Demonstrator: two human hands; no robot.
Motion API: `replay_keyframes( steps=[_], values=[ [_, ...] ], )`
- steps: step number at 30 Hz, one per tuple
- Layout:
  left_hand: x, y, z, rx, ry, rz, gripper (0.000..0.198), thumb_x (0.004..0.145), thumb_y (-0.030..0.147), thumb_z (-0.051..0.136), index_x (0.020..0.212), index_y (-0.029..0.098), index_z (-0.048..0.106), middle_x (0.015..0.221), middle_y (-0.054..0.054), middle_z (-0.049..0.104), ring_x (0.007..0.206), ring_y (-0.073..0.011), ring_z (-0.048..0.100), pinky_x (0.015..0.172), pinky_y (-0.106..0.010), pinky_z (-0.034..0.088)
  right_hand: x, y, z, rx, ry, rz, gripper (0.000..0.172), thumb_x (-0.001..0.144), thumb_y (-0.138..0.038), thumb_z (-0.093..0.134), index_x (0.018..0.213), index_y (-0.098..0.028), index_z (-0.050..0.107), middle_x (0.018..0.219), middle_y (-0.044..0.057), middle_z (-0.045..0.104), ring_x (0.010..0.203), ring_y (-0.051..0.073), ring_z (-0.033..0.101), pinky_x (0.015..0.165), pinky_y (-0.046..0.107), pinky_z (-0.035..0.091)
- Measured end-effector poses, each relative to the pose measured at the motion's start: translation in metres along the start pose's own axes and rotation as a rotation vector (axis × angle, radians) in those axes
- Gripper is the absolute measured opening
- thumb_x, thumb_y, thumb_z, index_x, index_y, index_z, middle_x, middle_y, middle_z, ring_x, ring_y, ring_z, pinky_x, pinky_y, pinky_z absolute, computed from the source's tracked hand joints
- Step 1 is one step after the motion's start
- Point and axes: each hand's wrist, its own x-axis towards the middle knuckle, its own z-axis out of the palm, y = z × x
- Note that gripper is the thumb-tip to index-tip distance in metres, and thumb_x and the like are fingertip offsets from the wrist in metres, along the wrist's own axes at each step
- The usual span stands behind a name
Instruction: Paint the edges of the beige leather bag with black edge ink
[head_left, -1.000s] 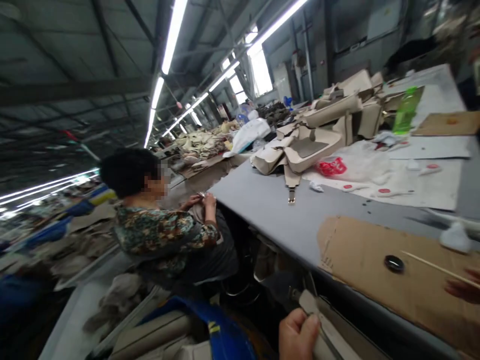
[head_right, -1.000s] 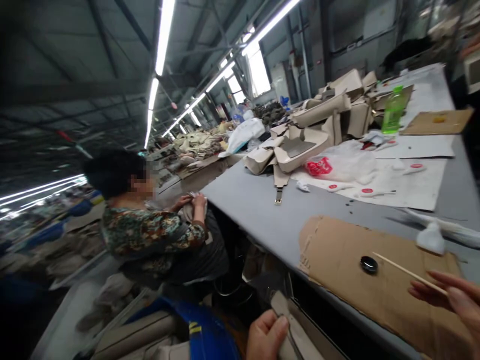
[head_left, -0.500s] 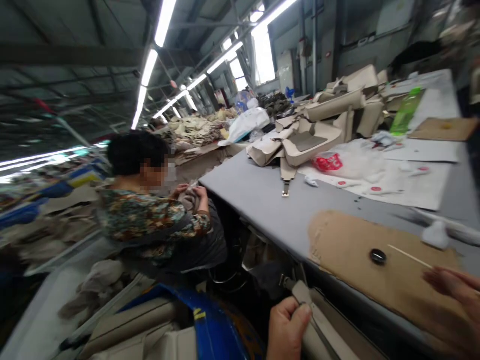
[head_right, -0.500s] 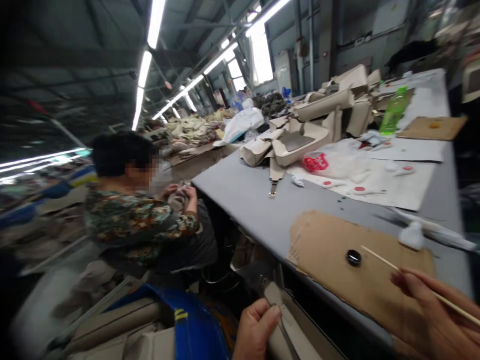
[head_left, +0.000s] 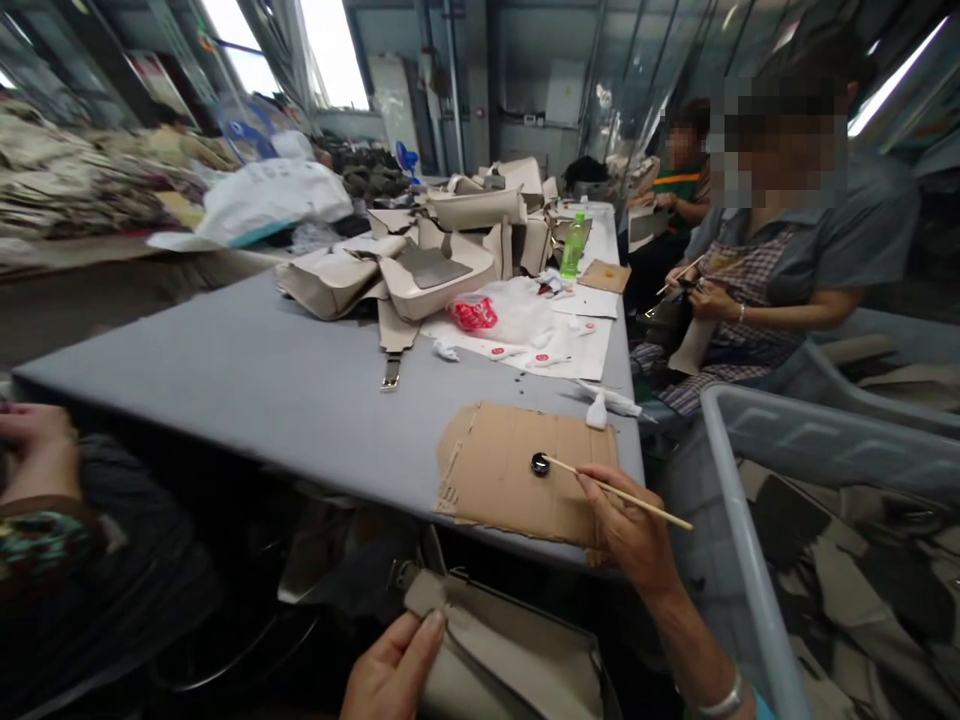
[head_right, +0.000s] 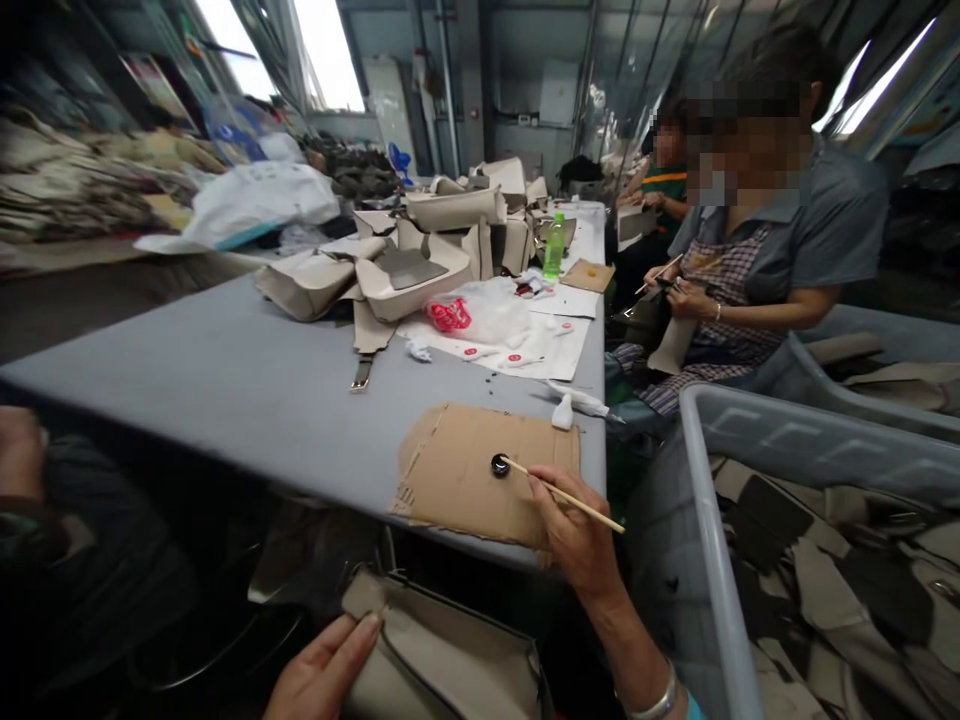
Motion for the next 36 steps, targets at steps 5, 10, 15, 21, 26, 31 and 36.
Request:
replay_keyframes(
  steps=[5,10,15,21,26,31,36],
  values=[
    [-0.003,0.006,0.007,-0.002,0.047,-0.013,0.044,0.066,0.053,0.087,0.086,0.015,0.078,0.07,-0.006,0.073,0.068,-0.0249,0.065,0.07,-0.032,0.052,-0.002,0.001,0.0,-0.02,-0.069,-0.046,0.017,0.1,-0.033,0.06,0.106,-0.026,0.074,0.104,0.004,0.076,0.098,0.023,0.071,0.088,0.033,0.054],
    [-0.004,0.009,0.007,0.006,0.047,-0.019,0.044,0.068,0.053,0.086,0.087,0.015,0.079,0.074,-0.006,0.074,0.071,-0.0244,0.065,0.071,-0.031,0.052,-0.002,0.006,0.003,-0.017,-0.144,-0.14,0.019,0.099,-0.027,0.058,0.111,-0.026,0.072,0.114,0.006,0.074,0.108,0.023,0.069,0.098,0.037,0.053],
    [-0.008,0.014,0.012,0.002,0.086,-0.029,0.043,0.064,0.052,0.088,0.084,0.014,0.079,0.077,-0.007,0.074,0.077,-0.0267,0.066,0.071,-0.031,0.052,0.002,0.007,0.002,-0.03,-0.225,-0.189,0.02,0.099,-0.024,0.056,0.107,-0.026,0.074,0.12,0.006,0.072,0.112,0.023,0.067,0.103,0.039,0.052],
    [-0.016,0.019,0.019,-0.044,0.127,0.009,0.038,0.064,0.047,0.089,0.085,0.016,0.08,0.079,-0.006,0.076,0.073,-0.0253,0.068,0.074,-0.033,0.055,0.007,0.008,0.0,-0.067,-0.214,-0.114,0.019,0.098,-0.032,0.06,0.109,-0.027,0.074,0.107,0.004,0.076,0.099,0.023,0.072,0.091,0.034,0.055],
    [-0.017,0.041,0.011,-0.103,0.088,-0.008,0.041,0.067,0.044,0.089,0.097,0.017,0.079,0.077,-0.005,0.075,0.065,-0.0232,0.065,0.062,-0.032,0.055,0.011,0.009,0.002,-0.081,-0.118,0.023,0.019,0.095,-0.042,0.066,0.099,-0.026,0.076,0.089,0.0,0.077,0.08,0.02,0.071,0.071,0.027,0.052],
    [0.003,0.053,0.014,0.008,-0.015,0.066,0.033,0.077,0.044,0.083,0.094,0.015,0.078,0.074,-0.003,0.071,0.065,-0.0194,0.061,0.06,-0.026,0.051,0.015,0.009,0.006,-0.053,-0.021,0.137,0.025,0.092,-0.049,0.069,0.09,-0.024,0.075,0.078,-0.001,0.074,0.071,0.019,0.067,0.064,0.026,0.046],
    [0.013,0.043,0.023,0.076,-0.081,0.053,0.033,0.08,0.046,0.08,0.088,0.015,0.077,0.072,-0.004,0.069,0.065,-0.0199,0.06,0.059,-0.026,0.047,0.017,0.007,0.004,0.01,0.019,0.179,0.028,0.09,-0.05,0.071,0.089,-0.023,0.075,0.079,0.0,0.073,0.071,0.018,0.064,0.064,0.027,0.044]
  ],
)
